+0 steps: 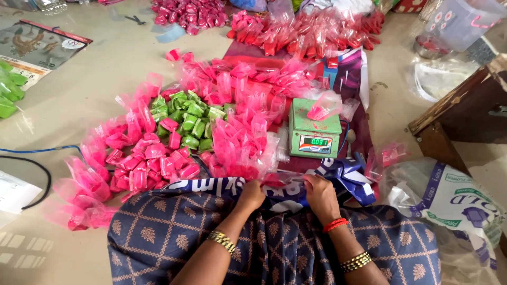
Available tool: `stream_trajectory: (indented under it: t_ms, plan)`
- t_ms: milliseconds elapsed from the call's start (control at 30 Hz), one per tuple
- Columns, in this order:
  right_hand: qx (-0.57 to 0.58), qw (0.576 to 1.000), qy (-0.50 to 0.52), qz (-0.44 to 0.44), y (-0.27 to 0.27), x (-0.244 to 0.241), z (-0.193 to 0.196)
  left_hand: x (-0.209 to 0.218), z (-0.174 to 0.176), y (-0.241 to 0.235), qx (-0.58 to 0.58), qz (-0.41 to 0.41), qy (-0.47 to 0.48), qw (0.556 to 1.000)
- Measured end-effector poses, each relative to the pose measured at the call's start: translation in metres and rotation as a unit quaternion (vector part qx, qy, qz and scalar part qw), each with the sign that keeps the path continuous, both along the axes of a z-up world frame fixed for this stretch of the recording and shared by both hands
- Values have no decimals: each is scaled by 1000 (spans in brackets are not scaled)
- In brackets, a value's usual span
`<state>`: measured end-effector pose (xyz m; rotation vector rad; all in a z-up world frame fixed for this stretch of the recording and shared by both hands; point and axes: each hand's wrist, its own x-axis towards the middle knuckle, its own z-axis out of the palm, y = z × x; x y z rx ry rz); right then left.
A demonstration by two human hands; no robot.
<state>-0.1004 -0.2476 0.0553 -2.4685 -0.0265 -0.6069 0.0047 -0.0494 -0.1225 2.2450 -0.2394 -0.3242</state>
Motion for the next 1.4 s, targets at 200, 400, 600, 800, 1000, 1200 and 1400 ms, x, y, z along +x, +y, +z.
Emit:
stream_trajectory:
  t_ms: [200,400,600,800,1000,1200,1400]
  plan:
    - [23,1000,18,-8,-2,8,-7,7,11,-22,148,-38,-90,984]
    - [51,998,-26,35,-4,15,-11,9,29,-35,178,-35,-75,980]
    - [157,982,100,-14,-10,18,-18,14,-2,-35,122,-5,-141,982]
    - [172,980,98,-31,-19,8,17,12,9,-33,-187,82,-72,976]
    - [181,972,130,-78,-4,-14,92,8,66,-25,-660,137,299,675]
    - [121,986,103,-46,10,-40,112,-14,98,-20,-650,155,321,671]
    - [110,993,0,-33,24,-55,115,-23,96,-26,-706,183,276,626]
